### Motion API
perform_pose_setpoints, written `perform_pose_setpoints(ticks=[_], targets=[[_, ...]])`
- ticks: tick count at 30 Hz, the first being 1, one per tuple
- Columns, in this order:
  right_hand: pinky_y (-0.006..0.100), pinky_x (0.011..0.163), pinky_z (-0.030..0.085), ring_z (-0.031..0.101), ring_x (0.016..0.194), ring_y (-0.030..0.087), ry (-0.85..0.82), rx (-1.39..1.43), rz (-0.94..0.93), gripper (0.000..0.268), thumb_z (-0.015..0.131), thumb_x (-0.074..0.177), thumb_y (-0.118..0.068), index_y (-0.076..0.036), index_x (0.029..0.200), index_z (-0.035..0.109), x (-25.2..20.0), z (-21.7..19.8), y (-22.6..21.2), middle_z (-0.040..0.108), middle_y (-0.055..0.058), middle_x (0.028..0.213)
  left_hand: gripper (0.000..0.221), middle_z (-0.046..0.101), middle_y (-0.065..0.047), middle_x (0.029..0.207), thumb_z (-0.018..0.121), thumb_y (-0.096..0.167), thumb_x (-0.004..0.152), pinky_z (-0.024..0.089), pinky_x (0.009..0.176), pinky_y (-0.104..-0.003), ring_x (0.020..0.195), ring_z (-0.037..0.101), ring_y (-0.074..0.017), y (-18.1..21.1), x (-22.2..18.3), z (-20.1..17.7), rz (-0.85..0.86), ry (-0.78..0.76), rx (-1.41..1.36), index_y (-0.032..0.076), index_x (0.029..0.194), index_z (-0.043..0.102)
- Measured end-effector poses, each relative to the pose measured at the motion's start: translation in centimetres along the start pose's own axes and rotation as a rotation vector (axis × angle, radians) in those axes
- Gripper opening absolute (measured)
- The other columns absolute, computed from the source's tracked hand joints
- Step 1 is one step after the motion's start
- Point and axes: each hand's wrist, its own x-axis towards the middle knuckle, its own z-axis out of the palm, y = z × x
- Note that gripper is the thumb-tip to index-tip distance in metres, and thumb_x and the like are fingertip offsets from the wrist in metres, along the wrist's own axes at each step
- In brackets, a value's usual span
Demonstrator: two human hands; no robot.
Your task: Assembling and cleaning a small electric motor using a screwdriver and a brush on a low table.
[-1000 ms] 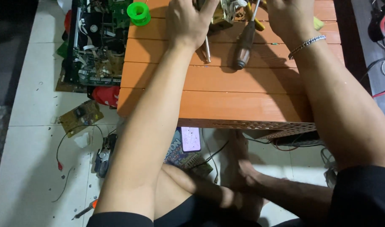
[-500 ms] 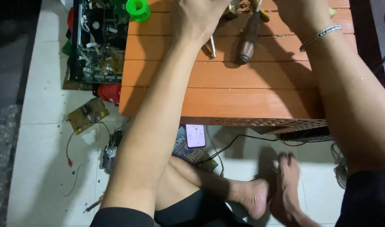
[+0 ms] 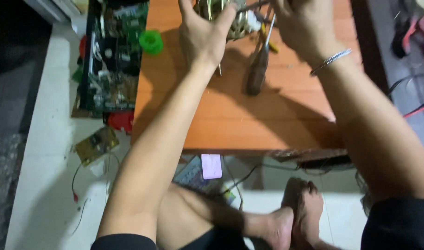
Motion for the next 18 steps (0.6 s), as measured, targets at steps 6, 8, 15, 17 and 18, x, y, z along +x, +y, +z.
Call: perform_pose_setpoints(ticks=[6, 8, 15, 17, 18], targets=[[0.037, 0.048, 0.039, 0.042, 0.049, 0.020, 0.062, -0.034, -0.008, 0.035, 0.073, 0.111, -0.011, 0.001, 0.081, 0.060, 2.9, -0.7, -3.0, 0.053, 0.008, 0.063, 0.075, 0.072, -0.009, 0.121, 0.080, 0.038, 0.084, 0.065, 0.080, -0.034, 0.096, 0.080, -0.0245, -1.7, 2.3, 1.5, 0.211, 0.095, -0.112, 0.020, 0.143, 0.038], [0.038, 0.050, 0.040, 0.045, 0.049, 0.025, 0.108, -0.075, -0.149, 0.030, 0.076, 0.106, -0.004, 0.001, 0.082, 0.057, 3.2, -1.2, -4.2, 0.057, 0.011, 0.065, 0.078, 0.067, -0.011, 0.133, 0.081, 0.034, 0.087, 0.065, 0.091, -0.035, 0.109, 0.077, -0.0265, -2.0, 2.6, 1.6, 0.261, 0.092, -0.161, 0.020, 0.148, 0.036], [0.030, 0.046, 0.031, 0.036, 0.049, 0.013, 0.130, 0.032, 0.053, 0.034, 0.067, 0.107, -0.010, -0.002, 0.076, 0.057, 2.3, -1.9, -6.5, 0.046, 0.001, 0.061, 0.076, 0.064, -0.015, 0.131, 0.079, 0.030, 0.086, 0.068, 0.092, -0.038, 0.108, 0.075, -0.0287, 0.6, 2.5, 0.5, 0.360, 0.039, -0.248, 0.015, 0.148, 0.037], [0.029, 0.041, 0.029, 0.033, 0.045, 0.009, 0.114, 0.221, 0.274, 0.047, 0.060, 0.110, -0.018, 0.000, 0.067, 0.062, 1.8, -1.9, -6.6, 0.044, -0.001, 0.053, 0.078, 0.065, -0.016, 0.130, 0.079, 0.024, 0.086, 0.070, 0.091, -0.039, 0.107, 0.076, -0.0294, 1.4, 2.4, 0.4, 0.430, 0.028, -0.233, 0.018, 0.149, 0.034], [0.032, 0.049, 0.036, 0.041, 0.050, 0.012, 0.059, 0.268, 0.383, 0.048, 0.057, 0.110, -0.026, -0.006, 0.066, 0.058, 1.7, -1.9, -6.6, 0.048, 0.000, 0.052, 0.083, 0.062, -0.021, 0.132, 0.083, 0.026, 0.084, 0.064, 0.095, -0.049, 0.113, 0.071, -0.0359, 1.3, 2.5, 0.5, 0.442, 0.067, -0.250, 0.015, 0.151, 0.036]])
